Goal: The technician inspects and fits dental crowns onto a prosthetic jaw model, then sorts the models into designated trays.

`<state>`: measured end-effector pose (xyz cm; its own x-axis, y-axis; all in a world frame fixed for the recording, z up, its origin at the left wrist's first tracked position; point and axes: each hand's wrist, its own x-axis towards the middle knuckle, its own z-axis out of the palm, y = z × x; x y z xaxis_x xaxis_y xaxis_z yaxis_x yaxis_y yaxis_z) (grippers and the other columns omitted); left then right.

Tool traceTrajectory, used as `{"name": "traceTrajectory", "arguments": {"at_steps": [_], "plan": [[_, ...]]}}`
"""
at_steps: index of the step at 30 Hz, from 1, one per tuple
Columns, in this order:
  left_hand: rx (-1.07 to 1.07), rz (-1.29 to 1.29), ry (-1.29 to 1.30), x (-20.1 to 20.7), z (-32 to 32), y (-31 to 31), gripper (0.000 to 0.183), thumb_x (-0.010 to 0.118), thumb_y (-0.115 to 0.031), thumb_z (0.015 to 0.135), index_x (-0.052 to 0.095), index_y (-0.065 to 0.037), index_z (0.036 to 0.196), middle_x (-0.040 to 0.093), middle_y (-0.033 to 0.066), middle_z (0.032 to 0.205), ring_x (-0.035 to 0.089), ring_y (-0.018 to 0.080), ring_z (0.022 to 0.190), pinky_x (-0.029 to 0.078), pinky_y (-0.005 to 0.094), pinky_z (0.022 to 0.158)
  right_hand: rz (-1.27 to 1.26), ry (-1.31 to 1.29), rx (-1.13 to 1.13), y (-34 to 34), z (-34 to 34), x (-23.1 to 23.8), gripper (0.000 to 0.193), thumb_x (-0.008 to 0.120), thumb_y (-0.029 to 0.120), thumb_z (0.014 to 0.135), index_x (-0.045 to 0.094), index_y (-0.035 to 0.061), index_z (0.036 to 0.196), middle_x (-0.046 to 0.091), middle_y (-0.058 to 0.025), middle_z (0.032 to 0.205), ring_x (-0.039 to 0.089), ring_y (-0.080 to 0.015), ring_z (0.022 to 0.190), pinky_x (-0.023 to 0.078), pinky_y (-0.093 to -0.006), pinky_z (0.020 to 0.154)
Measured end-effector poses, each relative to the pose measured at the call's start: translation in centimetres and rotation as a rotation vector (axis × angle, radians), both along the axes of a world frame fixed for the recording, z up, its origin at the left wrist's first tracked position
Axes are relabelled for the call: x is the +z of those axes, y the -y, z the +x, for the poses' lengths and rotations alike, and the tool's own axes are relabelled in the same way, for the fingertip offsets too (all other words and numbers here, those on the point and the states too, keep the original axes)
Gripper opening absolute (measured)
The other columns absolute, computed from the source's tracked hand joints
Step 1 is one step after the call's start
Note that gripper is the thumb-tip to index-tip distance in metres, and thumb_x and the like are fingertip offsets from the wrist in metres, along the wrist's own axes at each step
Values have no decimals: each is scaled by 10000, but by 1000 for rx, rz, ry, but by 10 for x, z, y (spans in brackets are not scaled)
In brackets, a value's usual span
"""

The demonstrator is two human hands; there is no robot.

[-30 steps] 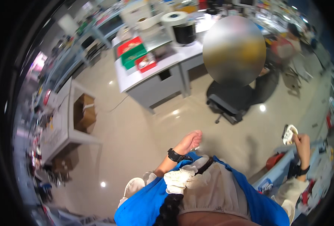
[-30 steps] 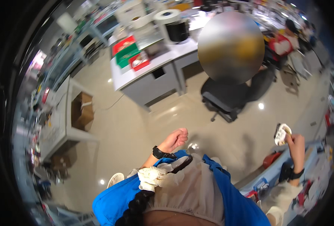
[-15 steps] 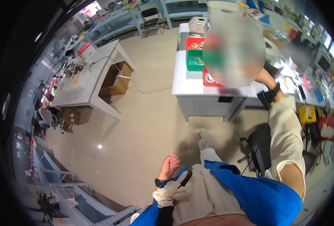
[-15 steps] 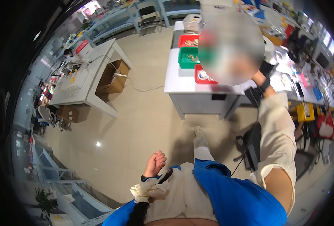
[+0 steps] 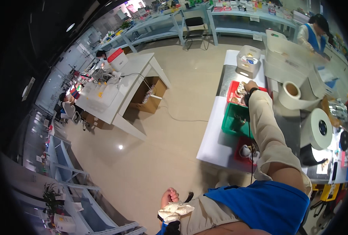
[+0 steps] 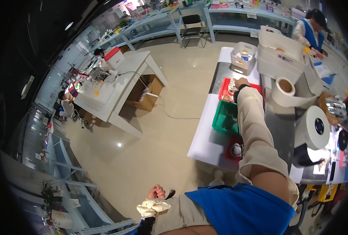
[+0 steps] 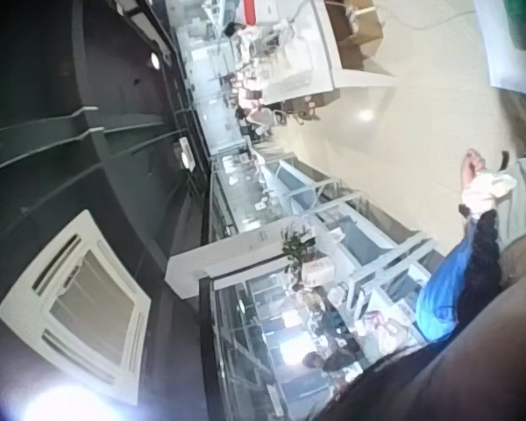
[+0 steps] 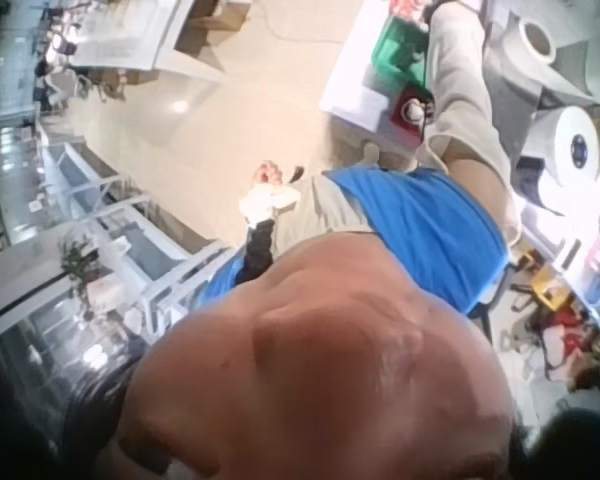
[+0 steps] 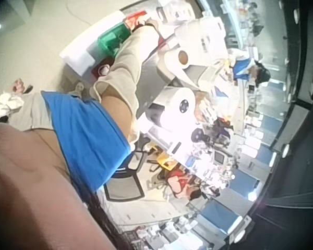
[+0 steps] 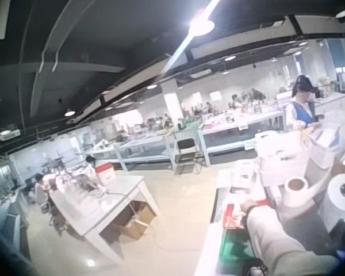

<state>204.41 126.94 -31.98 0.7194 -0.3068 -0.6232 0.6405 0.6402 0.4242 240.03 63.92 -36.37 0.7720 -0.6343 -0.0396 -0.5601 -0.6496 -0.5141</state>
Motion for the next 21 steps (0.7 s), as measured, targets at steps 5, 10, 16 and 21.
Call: {"name": "traceTrajectory", "arguments": {"at_steps": [5, 10, 16, 21], "plan": [[119, -106, -33, -33, 27, 8, 61, 444, -79, 802, 424, -67, 746, 314, -8, 621, 272, 114, 551, 291, 259, 459, -24, -220, 103, 39, 44, -78, 420, 579, 416, 814, 686, 36, 956, 649, -212, 999, 634, -326, 948, 496, -415, 815], [-8, -212, 14, -22, 74, 36, 107, 441, -83, 802, 393, -71, 707, 324, -8, 617, 291, 117, 551, 284, 260, 456, 177, -276, -107, 77, 49, -138, 449, 649, 427, 762, 676, 48, 1001, 651, -191, 1041, 637, -299, 984, 502, -399, 833], [-58, -112, -40, -7, 86, 42, 134, 445, -95, 802, 381, -82, 685, 327, -14, 595, 297, 103, 528, 266, 248, 439, 129, -189, 38, 24, 51, -157, 443, 575, 423, 836, 651, 25, 1016, 665, -201, 952, 651, -325, 913, 516, -408, 755], [-366, -226, 37, -21, 146, 44, 131, 443, -103, 811, 401, -98, 687, 316, -39, 568, 280, 62, 483, 234, 211, 403, 0, -17, 320, 82, 16, -130, 367, 616, 373, 785, 644, 104, 1033, 667, -160, 868, 657, -313, 813, 517, -430, 702]]}}
